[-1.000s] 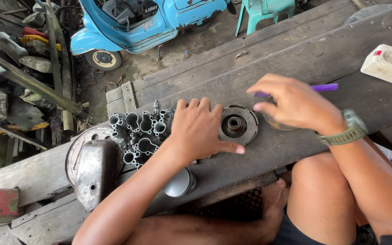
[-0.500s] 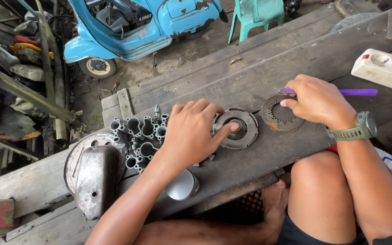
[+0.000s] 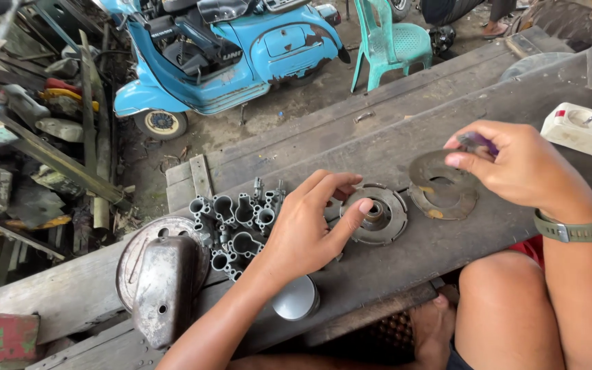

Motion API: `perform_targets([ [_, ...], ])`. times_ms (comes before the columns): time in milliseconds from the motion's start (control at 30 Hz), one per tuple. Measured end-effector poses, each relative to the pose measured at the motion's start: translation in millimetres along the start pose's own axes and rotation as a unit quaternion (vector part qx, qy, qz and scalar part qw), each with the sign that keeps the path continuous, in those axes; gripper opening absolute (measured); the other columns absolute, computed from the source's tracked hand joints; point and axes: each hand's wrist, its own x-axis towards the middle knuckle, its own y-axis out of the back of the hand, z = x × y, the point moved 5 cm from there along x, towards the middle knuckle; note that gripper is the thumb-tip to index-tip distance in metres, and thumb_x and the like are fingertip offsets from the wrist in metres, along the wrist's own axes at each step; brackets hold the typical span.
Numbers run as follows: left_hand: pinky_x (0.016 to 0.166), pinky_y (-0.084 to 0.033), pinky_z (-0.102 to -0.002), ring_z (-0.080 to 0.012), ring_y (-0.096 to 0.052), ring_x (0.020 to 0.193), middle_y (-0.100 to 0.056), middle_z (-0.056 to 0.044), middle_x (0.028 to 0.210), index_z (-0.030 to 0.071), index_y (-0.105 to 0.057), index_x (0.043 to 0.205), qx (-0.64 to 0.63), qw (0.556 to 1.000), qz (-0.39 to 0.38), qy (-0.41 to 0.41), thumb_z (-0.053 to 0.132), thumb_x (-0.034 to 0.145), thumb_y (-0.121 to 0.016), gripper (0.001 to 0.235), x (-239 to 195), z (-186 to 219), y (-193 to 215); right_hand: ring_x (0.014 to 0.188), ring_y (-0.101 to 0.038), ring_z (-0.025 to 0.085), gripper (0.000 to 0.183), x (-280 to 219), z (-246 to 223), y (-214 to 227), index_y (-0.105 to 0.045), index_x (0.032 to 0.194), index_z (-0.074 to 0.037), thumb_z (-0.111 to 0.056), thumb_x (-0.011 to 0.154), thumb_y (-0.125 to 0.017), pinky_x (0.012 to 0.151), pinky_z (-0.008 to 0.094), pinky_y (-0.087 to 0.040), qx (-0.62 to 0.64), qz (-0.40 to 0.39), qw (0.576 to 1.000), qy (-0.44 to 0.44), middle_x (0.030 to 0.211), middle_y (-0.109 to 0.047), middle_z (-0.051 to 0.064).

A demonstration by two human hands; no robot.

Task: Cleaning motorcycle clutch components with a small brush and inspecting them for debris

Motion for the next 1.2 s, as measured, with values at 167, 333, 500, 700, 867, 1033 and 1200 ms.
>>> perform_targets([
  [167,0.085,-0.059,-0.033,-0.0216,-0.071,0.097,-0.069,-0.013,0.113,-0.004,-0.061,0.128,-0.032,0.999,0.005,0.006,0.025,0.099,-0.061,0.040,5,-8,-1,0.055,-0.038,0.013,0.015,18,-37,12,-0.072,0.107,0.003,-0.005,0.095,-0.078,0.050,0.027,-0.031,0.050,0.066,0.989,0.120,0.066,-0.056,0.005],
  [333,0.086,-0.061,-0.032,-0.0209,-0.073,0.099,-0.072,-0.013,0.116,-0.002,-0.063,0.127,-0.035,0.999,0.034,0.020,0.014,0.098,-0.064,0.033,6,-16,5,0.053,-0.035,0.011,0.013,39,-73,-1,-0.072,0.109,0.003,-0.003,0.098,-0.075,0.048,0.025,-0.026,0.073,0.005,0.985,0.158,0.066,-0.054,0.004],
  [500,0.062,-0.057,-0.025,-0.0134,-0.070,0.077,-0.077,-0.007,0.096,-0.003,-0.062,0.125,-0.036,0.995,0.023,0.085,0.013,0.095,-0.068,0.034,5,-32,-3,0.055,-0.039,0.009,0.007,39,-80,-23,-0.072,0.104,0.000,-0.003,0.098,-0.070,0.050,0.023,-0.032,0.150,-0.055,0.978,0.134,0.068,-0.057,0.001],
  [700,0.069,-0.060,-0.025,-0.0108,-0.072,0.074,-0.080,-0.006,0.093,0.000,-0.067,0.119,-0.074,0.990,0.015,0.118,0.005,0.092,-0.070,0.028,3,-42,-11,0.066,-0.045,0.006,0.013,19,-52,-32,-0.070,0.108,0.001,0.002,0.095,-0.071,0.057,0.019,-0.037,0.251,-0.051,0.962,0.091,0.083,-0.061,0.001],
  [867,0.064,-0.058,-0.024,-0.0092,-0.069,0.069,-0.078,-0.005,0.085,0.000,-0.070,0.114,-0.086,0.989,0.023,0.120,0.002,0.093,-0.069,0.021,3,-41,-10,0.056,-0.041,0.006,0.014,18,-57,-28,-0.071,0.108,0.001,0.000,0.095,-0.072,0.049,0.020,-0.032,0.213,-0.036,0.969,0.121,0.074,-0.061,0.002],
  [1033,0.070,-0.061,-0.026,-0.0134,-0.074,0.080,-0.080,-0.009,0.097,-0.002,-0.067,0.119,-0.058,0.993,0.044,0.088,0.008,0.096,-0.066,0.025,4,-39,4,0.043,-0.036,0.010,0.016,29,-23,-11,-0.071,0.115,0.006,-0.002,0.102,-0.075,0.038,0.024,-0.024,0.069,0.040,0.981,0.175,0.064,-0.058,0.007],
  [1200,0.072,-0.057,-0.026,-0.0132,-0.072,0.080,-0.080,-0.008,0.095,-0.003,-0.067,0.117,-0.076,0.991,0.042,0.098,0.010,0.096,-0.064,0.025,3,-41,0,0.061,-0.049,0.015,0.008,56,38,-25,-0.073,0.101,0.008,0.001,0.099,-0.078,0.057,0.029,-0.040,0.026,0.092,0.991,0.090,0.078,-0.065,0.010],
])
